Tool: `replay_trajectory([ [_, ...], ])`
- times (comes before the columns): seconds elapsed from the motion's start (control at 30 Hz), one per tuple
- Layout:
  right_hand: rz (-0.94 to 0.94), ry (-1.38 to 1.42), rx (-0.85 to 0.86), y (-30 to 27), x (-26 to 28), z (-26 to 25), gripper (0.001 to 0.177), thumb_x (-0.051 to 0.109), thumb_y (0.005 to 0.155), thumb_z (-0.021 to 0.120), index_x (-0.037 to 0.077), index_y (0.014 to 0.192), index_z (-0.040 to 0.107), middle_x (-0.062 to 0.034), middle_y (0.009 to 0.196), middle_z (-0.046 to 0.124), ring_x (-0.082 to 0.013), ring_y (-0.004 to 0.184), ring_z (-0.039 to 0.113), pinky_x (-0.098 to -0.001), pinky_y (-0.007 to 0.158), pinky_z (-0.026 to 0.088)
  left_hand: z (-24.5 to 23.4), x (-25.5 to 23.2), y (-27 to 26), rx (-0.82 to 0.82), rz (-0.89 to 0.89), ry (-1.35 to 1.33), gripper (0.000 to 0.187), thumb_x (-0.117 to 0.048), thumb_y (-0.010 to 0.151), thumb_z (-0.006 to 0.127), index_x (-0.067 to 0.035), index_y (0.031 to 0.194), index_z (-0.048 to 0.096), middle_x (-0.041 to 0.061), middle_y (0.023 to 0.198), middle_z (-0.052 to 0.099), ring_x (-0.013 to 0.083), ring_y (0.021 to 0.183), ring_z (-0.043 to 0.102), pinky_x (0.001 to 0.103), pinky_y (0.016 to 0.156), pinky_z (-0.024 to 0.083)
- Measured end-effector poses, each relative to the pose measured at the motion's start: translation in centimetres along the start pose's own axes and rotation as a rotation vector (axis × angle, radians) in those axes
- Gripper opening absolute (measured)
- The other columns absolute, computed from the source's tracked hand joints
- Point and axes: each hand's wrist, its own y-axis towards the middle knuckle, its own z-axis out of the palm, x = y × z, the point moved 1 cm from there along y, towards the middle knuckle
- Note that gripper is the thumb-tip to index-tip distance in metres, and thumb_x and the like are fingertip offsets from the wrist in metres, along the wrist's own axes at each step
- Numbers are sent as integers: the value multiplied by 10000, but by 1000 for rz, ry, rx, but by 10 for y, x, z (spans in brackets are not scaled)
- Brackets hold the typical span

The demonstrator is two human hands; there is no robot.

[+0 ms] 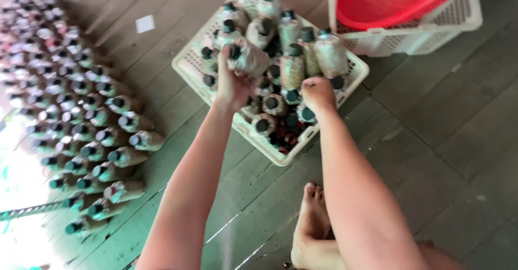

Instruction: The person organizes mushroom spawn bottles by taking them from a plastic crate and placing them in rows on the floor.

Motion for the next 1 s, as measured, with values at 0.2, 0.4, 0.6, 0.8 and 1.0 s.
replay_trajectory([
  [0.2, -195, 227, 102, -6, 59, 23, 317, 351, 913, 760, 200, 1189, 806, -12, 935, 819, -105, 586, 740, -215, 543, 564, -75, -50, -96, 227, -166, -195, 1064, -831, 698, 619, -29, 1396, 619, 283, 1340, 664, 499, 1189, 685, 628, 1010, 615],
  [0.4, -272, 192, 386, -98, 143, 49, 390, 290, 929, 731, 107, 1274, 740, -96, 966, 804, -155, 617, 726, -207, 414, 455, -161, -54, -158, 162, -3, -234, 638, -648, 867, 647, -46, 1039, 769, 206, 941, 778, 402, 767, 765, 595, 772, 657],
  [0.6, -330, -101, 852, -239, 220, 92, 712, 515, 1022, 683, 53, 1550, 567, -239, 1371, 714, -353, 1150, 758, -437, 870, 638, -259, -35, -204, -75, 36, -236, 709, -683, 893, 612, -54, 1194, 743, 188, 1097, 790, 388, 930, 782, 534, 879, 650],
  [0.8, -331, -73, 1123, -311, 196, 142, 489, 283, 1061, 700, 14, 1465, 641, -246, 1371, 717, -416, 1176, 744, -526, 998, 588, -302, -41, -271, -68, 57, -546, 861, -750, 803, 643, -32, 1276, 681, 289, 1180, 753, 522, 1049, 748, 694, 1026, 576],
  [1.0, -884, 602, 839, -335, 142, 203, 230, -26, 987, 744, 34, 1199, 677, -178, 1290, 728, -286, 1095, 770, -417, 990, 608, -321, -46, -296, 138, -16, -742, 980, -830, 774, 592, -23, 1324, 677, 284, 1276, 724, 503, 1123, 723, 662, 997, 578],
])
